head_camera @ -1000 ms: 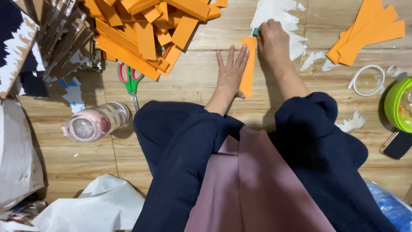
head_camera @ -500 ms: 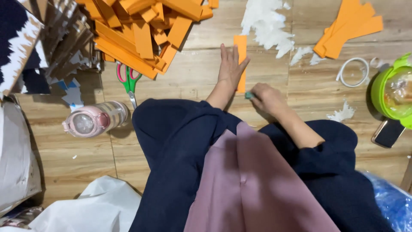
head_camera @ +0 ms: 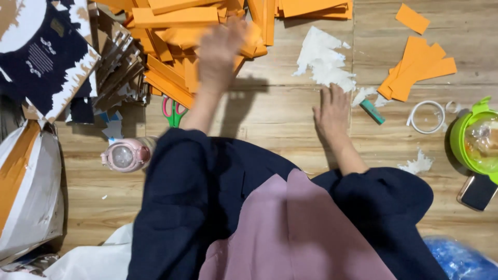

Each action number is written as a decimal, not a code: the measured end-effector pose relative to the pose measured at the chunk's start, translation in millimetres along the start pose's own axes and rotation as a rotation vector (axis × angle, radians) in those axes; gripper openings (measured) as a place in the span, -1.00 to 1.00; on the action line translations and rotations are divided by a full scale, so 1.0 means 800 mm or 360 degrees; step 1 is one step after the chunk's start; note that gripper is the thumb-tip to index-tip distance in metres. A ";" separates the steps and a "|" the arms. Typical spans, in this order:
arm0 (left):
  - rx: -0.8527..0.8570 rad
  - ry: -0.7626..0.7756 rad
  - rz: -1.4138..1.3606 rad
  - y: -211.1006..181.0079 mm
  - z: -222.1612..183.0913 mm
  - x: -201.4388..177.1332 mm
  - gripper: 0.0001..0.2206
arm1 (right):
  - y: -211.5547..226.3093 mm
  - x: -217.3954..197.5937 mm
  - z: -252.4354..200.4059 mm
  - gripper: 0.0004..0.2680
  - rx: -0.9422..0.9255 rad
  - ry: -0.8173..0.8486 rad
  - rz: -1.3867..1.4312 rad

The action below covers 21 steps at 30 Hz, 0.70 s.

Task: Folding and creasing orange paper strips manually using a small tool to sharpen the folds.

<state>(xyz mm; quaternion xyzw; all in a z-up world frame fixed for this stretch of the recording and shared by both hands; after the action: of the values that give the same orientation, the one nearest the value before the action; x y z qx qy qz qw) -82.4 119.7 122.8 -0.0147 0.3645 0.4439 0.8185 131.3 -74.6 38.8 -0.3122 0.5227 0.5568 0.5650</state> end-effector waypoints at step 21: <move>0.0009 0.0276 -0.0044 -0.163 0.060 0.316 -0.91 | -0.006 0.092 0.017 -0.55 0.0293 0.0081 0.0041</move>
<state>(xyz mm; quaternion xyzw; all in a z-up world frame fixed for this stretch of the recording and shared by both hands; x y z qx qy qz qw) 128.0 238.4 -35.3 -0.0558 0.4350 0.4287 0.7899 127.3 -40.2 -28.2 -0.2663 0.5898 0.5055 0.5707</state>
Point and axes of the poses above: each hand's wrist, its own z-axis towards the middle knuckle, its own x-axis out of the palm, y = z × x, the point moved 2 cm from there along z, towards the middle knuckle, and after that the axes turned 6 degrees about -y, right-handed, at the moved point
